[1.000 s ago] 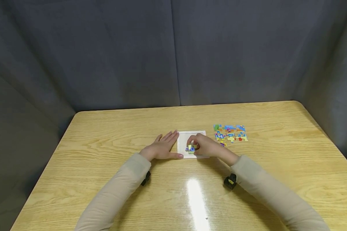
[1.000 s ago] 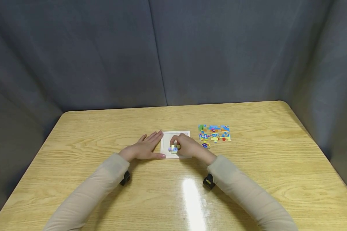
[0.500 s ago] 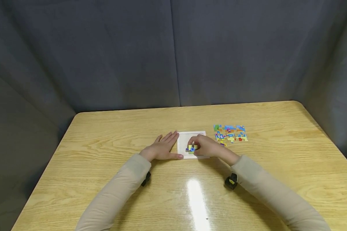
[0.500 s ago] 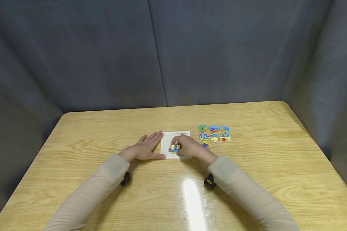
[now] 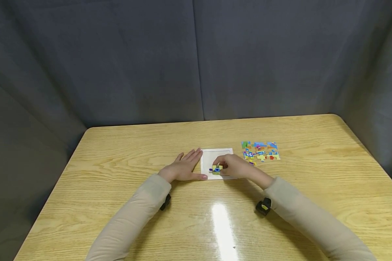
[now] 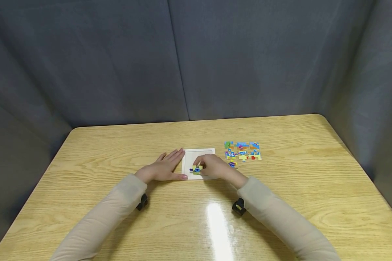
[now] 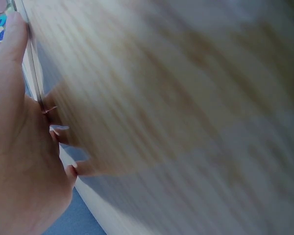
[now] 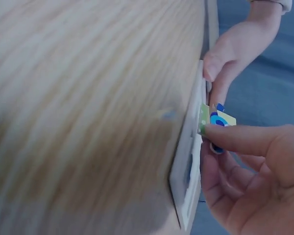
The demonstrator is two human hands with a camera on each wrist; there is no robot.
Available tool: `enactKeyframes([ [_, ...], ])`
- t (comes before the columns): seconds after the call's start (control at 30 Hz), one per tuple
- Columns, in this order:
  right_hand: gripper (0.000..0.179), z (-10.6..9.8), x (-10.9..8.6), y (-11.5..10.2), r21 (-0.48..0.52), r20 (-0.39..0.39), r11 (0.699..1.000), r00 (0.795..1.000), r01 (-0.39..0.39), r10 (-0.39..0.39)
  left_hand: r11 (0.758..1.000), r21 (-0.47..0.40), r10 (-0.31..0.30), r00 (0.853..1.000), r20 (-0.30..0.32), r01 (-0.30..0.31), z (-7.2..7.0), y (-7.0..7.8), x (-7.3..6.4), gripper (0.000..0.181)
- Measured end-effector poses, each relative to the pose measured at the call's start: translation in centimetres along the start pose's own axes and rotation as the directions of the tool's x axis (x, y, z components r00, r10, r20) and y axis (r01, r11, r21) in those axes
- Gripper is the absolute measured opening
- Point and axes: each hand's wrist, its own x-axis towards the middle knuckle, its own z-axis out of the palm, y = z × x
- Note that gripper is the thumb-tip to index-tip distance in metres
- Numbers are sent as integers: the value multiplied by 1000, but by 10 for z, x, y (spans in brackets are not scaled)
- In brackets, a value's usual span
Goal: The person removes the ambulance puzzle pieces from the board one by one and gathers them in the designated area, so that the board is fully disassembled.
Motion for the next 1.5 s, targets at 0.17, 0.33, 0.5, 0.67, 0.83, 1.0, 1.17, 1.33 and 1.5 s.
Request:
enactKeyframes([
  [0.17, 25, -8, -7, -1, 62, -47, 997, 997, -52, 55, 1000, 3, 0, 1000, 8, 0, 0, 0, 0, 96],
  [0.33, 24, -19, -16, 2, 95, -96, 994, 993, -53, 62, 1000, -1, 2, 1000, 7, -2, 0, 0, 0, 96],
  [0.5, 24, -27, -24, 11, 95, -129, 995, 992, 6, 6, 1000, -2, 7, 1000, 2, -7, 0, 0, -1, 96],
  [0.67, 30, -36, -33, 21, 143, -106, 990, 994, 14, 1, 1000, -2, 15, 1000, 4, -15, -1, 0, -2, 96],
  [0.83, 31, -45, -42, 28, 140, -113, 990, 993, -28, 44, 1000, -3, 14, 1000, 3, -14, -1, 0, -2, 96],
  [1.0, 24, -49, -51, 36, 160, -153, 984, 983, -71, 96, 1000, -5, 17, 1000, 7, -17, -2, 1, -2, 96],
  [1.17, 21, -55, -59, 45, 196, -158, 977, 981, -77, 109, 1000, -3, 18, 1000, 9, -18, -2, 1, -3, 96],
  [1.33, 22, -61, -67, 52, 240, -149, 966, 979, -98, 136, 1000, 6, 27, 1000, 5, -27, -3, 3, -4, 94],
  [1.5, 25, -65, -75, 59, 240, -146, 966, 980, -97, 135, 1000, 0, 25, 1000, 8, -25, -4, 3, -6, 94],
])
